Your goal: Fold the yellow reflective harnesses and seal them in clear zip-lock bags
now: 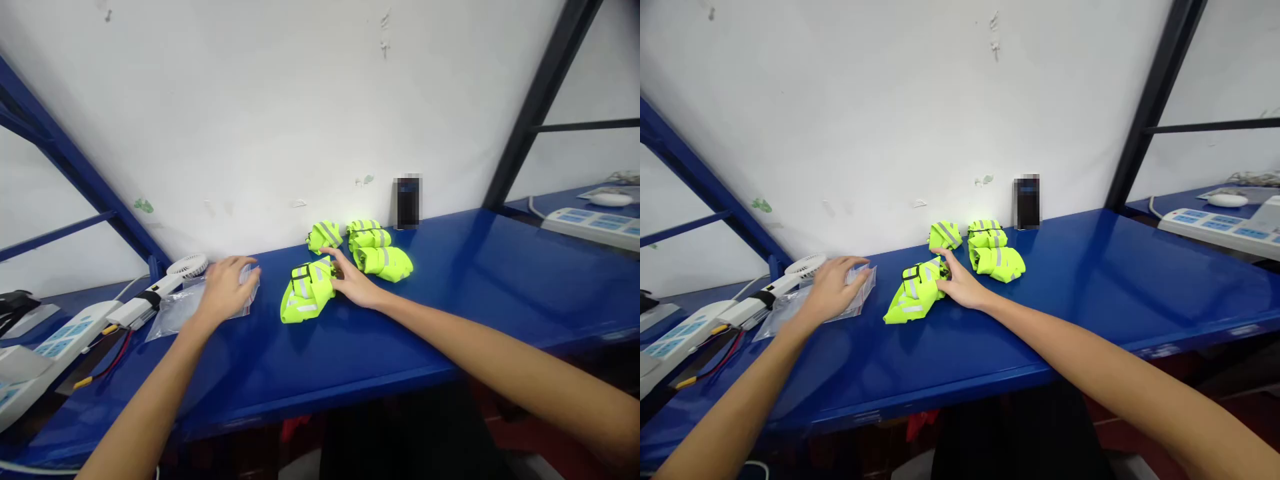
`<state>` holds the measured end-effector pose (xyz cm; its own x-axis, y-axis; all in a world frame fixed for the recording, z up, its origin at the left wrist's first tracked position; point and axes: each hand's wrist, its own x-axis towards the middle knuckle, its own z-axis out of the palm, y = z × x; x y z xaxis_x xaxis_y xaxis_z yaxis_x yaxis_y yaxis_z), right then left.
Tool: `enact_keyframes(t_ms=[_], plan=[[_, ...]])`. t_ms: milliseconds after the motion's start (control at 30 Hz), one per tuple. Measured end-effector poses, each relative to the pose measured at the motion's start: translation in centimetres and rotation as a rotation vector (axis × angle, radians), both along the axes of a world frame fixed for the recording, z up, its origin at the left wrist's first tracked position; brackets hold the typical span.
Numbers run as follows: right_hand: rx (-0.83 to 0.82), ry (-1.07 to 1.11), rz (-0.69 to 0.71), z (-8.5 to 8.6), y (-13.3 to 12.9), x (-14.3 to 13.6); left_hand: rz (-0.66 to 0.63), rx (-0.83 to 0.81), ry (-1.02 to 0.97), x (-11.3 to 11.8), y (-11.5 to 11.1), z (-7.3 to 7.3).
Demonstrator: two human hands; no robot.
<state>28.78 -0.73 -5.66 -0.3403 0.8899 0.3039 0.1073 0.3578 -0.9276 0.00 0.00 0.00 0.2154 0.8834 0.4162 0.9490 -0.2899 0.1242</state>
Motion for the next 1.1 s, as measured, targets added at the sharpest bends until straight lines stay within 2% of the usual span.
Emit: enact_keyframes(t_ms=[67,100,133,200,267,367,533,633,833,933,1100], plan=[[-0.002,0.038,0.043,0.1,0.1,0.1,-0.362,-0.075,-0.052,3.3,-0.3,0.3],[0.009,0.061,0.028,0.0,0.2,0.2,-0.504,-0.124,-0.034,4.8,-0.2,0.2],[0.036,0.076,-0.016,-0.1,0.4,0.2,-0.581,-0.146,-0.031,6.0,0.1,-0.1],[0.144,0.051,-0.154,-0.3,0.6,0.5,-0.652,-0.169,-0.067,7.5,1.1,-1.2],[0.301,-0.054,-0.256,-0.4,0.7,0.8,-0.669,-0.245,-0.121,8.0,2.3,-2.6],[0.471,-0.266,-0.224,-0.1,0.6,1.3,-0.695,-0.385,-0.182,7.6,3.5,-4.6],[0.437,-0.455,0.033,0.8,-0.1,1.8,-0.656,-0.400,-0.341,7.0,3.2,-5.9],[0.449,-0.508,0.089,0.7,0.0,2.0,-0.608,-0.372,-0.517,7.0,2.9,-6.0],[0.447,-0.381,0.017,-0.1,0.4,1.8,-0.611,-0.445,-0.834,6.9,3.0,-5.8],[0.374,-0.303,-0.063,-0.2,0.5,1.5,-0.610,-0.380,-0.963,7.0,2.8,-5.6],[0.123,-0.053,-0.190,-0.3,0.7,0.9,-0.547,-0.166,-1.129,6.8,2.6,-5.5]])
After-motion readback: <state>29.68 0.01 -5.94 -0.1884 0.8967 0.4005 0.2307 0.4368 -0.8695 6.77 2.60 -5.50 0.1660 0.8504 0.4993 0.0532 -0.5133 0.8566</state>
